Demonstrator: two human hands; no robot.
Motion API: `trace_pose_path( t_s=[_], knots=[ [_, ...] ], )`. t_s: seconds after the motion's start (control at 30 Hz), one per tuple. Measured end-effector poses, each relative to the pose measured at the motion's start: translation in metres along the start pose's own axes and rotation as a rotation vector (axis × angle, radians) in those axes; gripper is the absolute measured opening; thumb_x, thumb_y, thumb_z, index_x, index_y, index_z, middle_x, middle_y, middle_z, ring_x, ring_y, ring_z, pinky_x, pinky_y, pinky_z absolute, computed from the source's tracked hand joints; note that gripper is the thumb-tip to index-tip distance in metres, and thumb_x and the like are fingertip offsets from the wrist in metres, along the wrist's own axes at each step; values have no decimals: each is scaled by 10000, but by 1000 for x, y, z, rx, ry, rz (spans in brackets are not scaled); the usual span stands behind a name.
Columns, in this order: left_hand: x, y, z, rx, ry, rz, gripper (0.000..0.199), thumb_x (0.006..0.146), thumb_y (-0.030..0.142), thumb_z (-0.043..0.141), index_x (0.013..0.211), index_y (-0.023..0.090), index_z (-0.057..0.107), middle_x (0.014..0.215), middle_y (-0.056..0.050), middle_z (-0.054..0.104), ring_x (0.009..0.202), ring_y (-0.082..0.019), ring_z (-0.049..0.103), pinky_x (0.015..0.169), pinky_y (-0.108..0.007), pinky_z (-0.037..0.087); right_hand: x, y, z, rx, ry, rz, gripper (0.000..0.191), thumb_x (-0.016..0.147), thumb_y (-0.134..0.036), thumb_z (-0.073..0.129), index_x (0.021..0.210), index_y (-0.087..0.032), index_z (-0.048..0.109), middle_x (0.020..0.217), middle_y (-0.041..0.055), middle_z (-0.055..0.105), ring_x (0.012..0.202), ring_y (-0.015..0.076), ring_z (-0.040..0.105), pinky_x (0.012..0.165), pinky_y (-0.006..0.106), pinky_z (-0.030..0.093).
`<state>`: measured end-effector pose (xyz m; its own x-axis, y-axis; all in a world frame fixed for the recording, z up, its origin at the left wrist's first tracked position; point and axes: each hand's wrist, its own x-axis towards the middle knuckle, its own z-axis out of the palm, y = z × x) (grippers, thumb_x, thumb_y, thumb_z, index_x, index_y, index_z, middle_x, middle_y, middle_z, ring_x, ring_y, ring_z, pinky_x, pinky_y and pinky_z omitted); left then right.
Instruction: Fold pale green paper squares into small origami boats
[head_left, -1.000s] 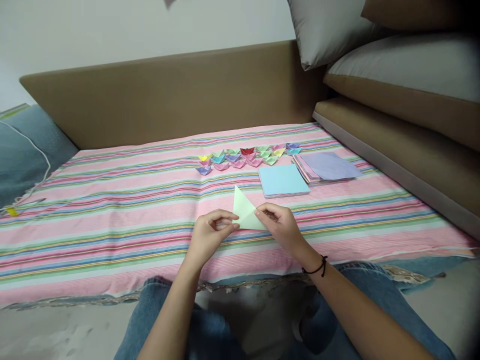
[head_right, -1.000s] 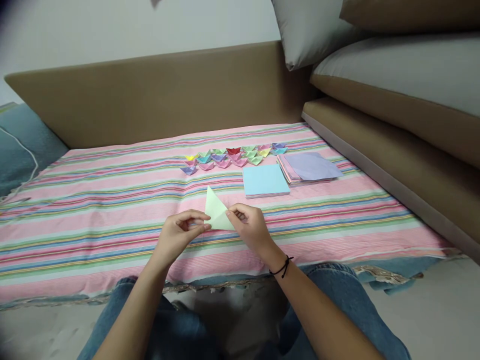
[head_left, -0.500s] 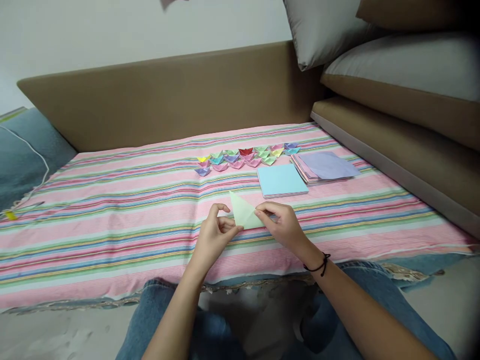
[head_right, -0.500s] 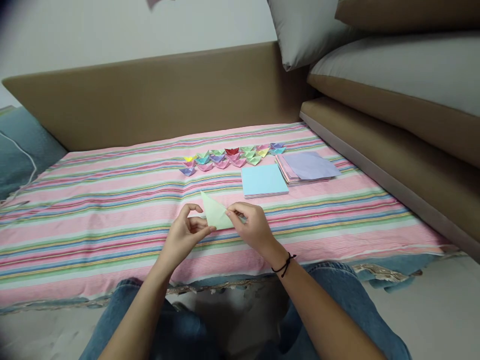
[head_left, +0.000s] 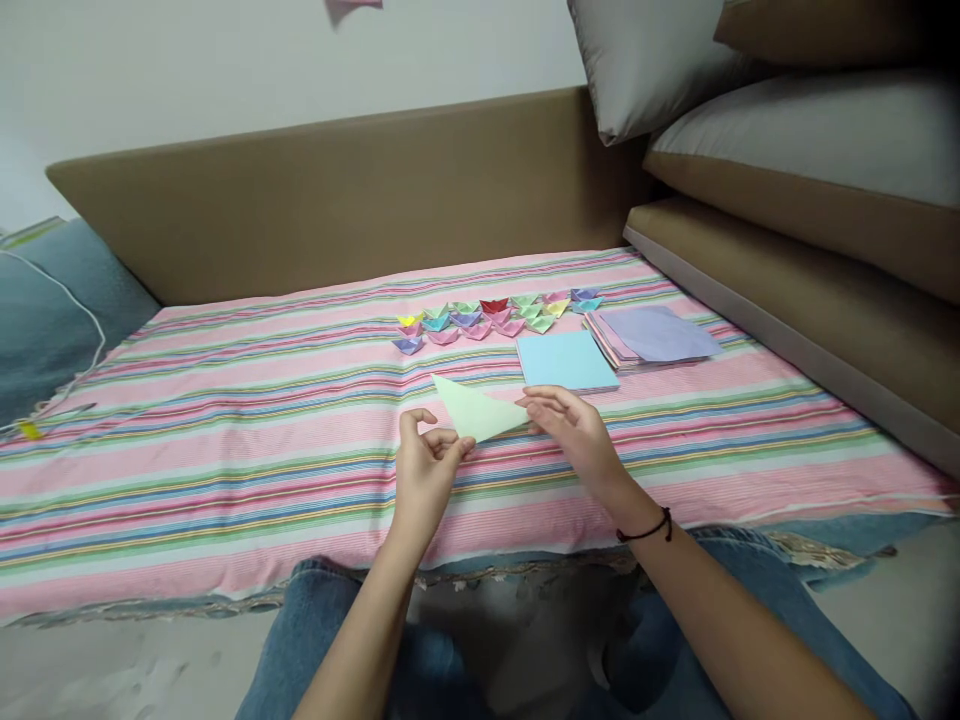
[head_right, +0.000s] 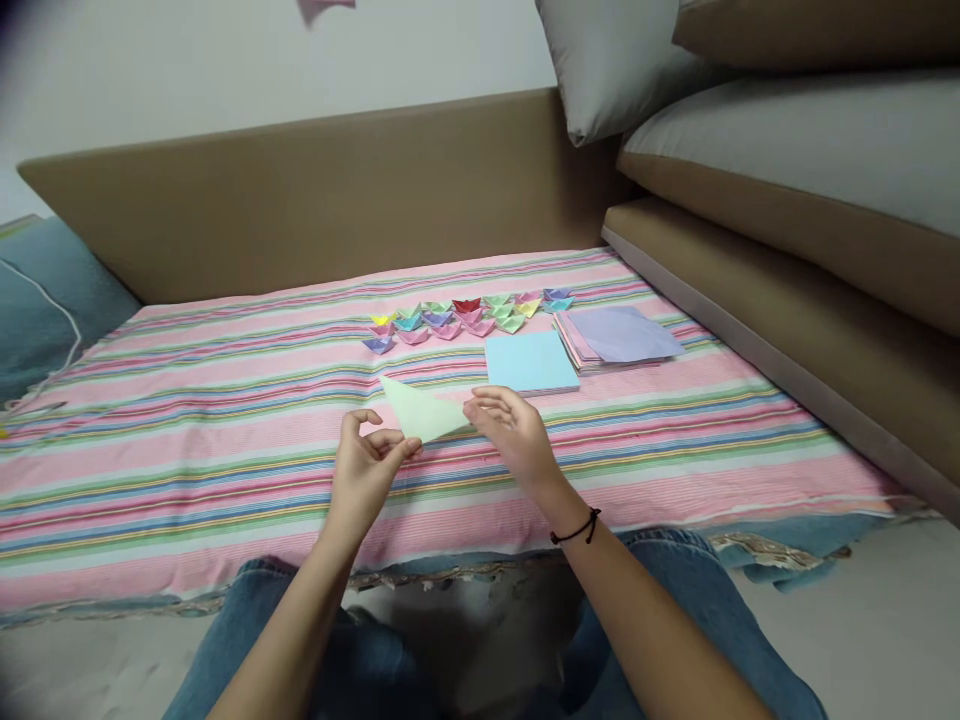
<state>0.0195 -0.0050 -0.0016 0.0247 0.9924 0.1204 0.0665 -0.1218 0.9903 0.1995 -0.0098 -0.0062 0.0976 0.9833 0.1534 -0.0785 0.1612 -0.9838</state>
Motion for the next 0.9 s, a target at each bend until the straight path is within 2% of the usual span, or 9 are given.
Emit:
trace_pose_path(
  t_s=[0.07,0.17,0.37,0.67,0.9],
  knots=[
    [-1,1,4,-138,21,-30,463,666,209,685,872,249,272,566,78,624,557,-141,630,604,-254,470,-1,4,4,140,-48,124,457,669,-351,719,1059,-197,538,912,62,675,830,205,643,718,326,518],
    [-5,0,12,-247,2,-51,501,646,219,711,854,249,256,568,78,632,553,-147,645,611,-264,486,-5,14,18,272,-135,189,520,571,-279,791,1006,-182,523,824,47,701,813,230,669,768,382,527],
    [-11,-4,19,-246,7,-24,481,668,205,700,868,251,265,599,80,632,585,-129,644,619,-239,483,-10,25,30,342,6,130,508,558,-249,800,949,-187,481,682,-2,698,629,196,674,643,336,550],
    [-12,2,26,-214,22,31,435,700,160,656,832,249,251,592,99,581,576,-101,623,614,-213,463,-7,14,25,404,64,164,603,551,-154,780,1050,-197,445,584,-57,650,575,134,623,639,277,511],
    [-10,2,24,-197,28,29,427,704,131,637,814,246,242,595,97,587,596,-102,620,650,-234,469,6,1,-3,388,198,117,671,541,-178,786,1124,-190,454,570,-72,619,612,129,599,663,274,483]
  ],
)
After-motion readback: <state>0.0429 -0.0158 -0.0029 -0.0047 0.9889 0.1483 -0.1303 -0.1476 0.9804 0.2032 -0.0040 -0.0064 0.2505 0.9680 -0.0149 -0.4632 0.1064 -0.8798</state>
